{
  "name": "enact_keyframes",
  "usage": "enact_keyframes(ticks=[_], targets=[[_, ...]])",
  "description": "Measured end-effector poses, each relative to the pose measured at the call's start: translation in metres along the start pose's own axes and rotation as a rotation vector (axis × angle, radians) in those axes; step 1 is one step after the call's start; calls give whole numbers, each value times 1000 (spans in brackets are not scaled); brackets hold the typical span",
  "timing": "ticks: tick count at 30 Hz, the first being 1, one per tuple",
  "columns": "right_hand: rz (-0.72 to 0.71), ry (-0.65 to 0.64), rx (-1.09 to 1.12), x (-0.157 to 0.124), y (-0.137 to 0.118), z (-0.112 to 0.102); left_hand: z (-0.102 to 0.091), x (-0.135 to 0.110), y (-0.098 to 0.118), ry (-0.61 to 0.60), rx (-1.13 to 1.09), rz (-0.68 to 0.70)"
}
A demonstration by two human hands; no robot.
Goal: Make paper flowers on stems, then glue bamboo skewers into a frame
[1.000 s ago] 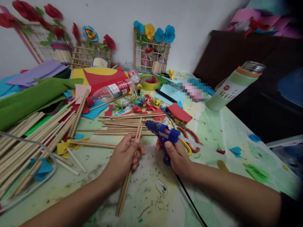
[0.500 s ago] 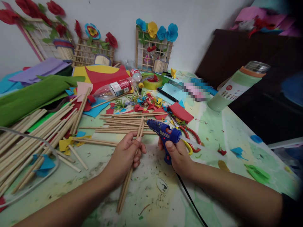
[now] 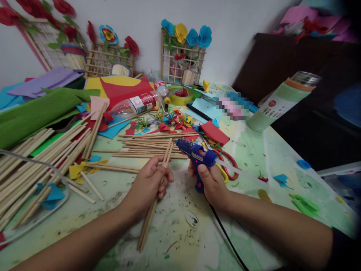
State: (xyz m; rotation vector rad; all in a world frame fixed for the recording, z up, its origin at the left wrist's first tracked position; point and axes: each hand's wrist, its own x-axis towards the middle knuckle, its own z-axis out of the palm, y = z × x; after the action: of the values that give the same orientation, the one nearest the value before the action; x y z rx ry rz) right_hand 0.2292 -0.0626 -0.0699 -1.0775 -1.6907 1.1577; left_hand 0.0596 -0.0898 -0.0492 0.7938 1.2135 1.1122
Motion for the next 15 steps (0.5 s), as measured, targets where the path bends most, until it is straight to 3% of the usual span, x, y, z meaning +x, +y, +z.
enact_keyframes(ticks=[15], targets=[[-8, -12, -40, -1, -2, -2, -2, 0, -1, 9, -3, 19]])
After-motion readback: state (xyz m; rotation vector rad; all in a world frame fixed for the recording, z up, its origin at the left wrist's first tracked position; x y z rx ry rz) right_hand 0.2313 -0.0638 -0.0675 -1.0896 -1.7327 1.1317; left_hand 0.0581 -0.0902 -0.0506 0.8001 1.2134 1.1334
